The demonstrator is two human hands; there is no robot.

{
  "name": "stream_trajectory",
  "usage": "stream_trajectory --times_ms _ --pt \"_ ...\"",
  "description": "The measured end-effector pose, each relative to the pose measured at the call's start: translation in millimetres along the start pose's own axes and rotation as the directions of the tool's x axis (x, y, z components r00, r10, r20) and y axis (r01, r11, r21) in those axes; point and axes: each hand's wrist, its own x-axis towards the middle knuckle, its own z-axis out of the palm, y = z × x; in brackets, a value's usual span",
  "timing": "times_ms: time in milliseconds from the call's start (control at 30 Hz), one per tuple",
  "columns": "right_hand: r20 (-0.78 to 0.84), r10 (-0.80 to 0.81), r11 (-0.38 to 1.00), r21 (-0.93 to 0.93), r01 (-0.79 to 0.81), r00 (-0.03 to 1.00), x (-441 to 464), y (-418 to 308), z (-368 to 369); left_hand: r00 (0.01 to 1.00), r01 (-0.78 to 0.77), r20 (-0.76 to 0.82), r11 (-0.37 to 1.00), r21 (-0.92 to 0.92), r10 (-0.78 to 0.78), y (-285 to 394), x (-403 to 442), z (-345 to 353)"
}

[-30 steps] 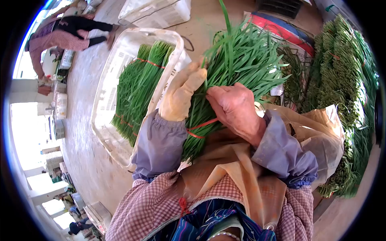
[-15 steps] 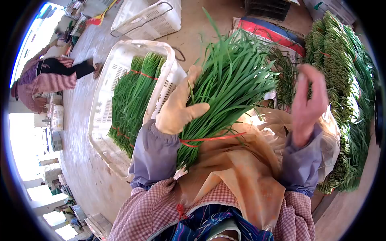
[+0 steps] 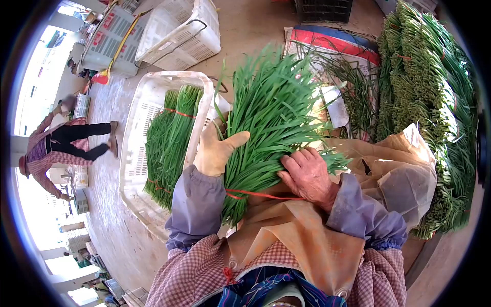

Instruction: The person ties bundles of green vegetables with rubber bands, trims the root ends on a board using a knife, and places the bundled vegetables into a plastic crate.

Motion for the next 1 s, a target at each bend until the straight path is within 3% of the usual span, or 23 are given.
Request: stream_trajectory --times_ms 133,267,433,567,633,700,833,933,1000 --pt "-0.068 0.005 0.998 0.056 -0.001 0.998 7.7 4.4 -13.1 0.999 0.044 0.018 0.920 -0.389 -0.040 0.6 -4.4 5.3" --pt "-0.165 0.006 0.987 0.162 0.021 0.986 15.8 4.6 -18.1 0.997 0.062 0.064 0.879 -0.473 -0.036 0.6 -4.7 0.7" --pt "-0.407 -0.089 0.980 0.125 0.152 0.909 40.7 2.4 -28.8 0.999 -0.020 -0.044 0.960 -0.281 0.007 5.7 -8.1 2.7" --pt "-0.455 0.001 0.968 0.223 0.113 0.890 66.5 6.3 -36.3 0.998 0.055 -0.001 0.970 -0.236 -0.057 2.3 -7.9 -1.3" --pt "-0.415 0.032 0.978 0.200 0.057 0.909 78.9 16.2 -42.2 0.995 0.098 -0.003 0.977 -0.189 -0.101 2.3 -8.1 -2.0" --pt "-0.381 0.076 0.984 0.177 -0.008 0.921 91.5 27.1 -49.4 0.997 0.078 0.003 0.961 -0.267 -0.080 -1.3 -9.9 -1.5" --pt "-0.216 0.236 0.935 0.317 -0.161 0.947 105.5 35.0 -55.0 0.996 0.086 0.036 0.936 -0.342 -0.078 1.3 -10.9 0.9" --pt "-0.081 0.355 0.889 0.336 -0.310 0.931 113.9 41.4 -58.8 0.999 0.001 0.048 0.941 -0.338 0.016 1.8 -8.9 2.9" --pt "-0.044 0.324 0.866 0.415 -0.278 0.945 113.6 51.5 -55.3 0.998 0.028 0.070 0.943 -0.331 -0.005 1.5 -8.9 2.1"
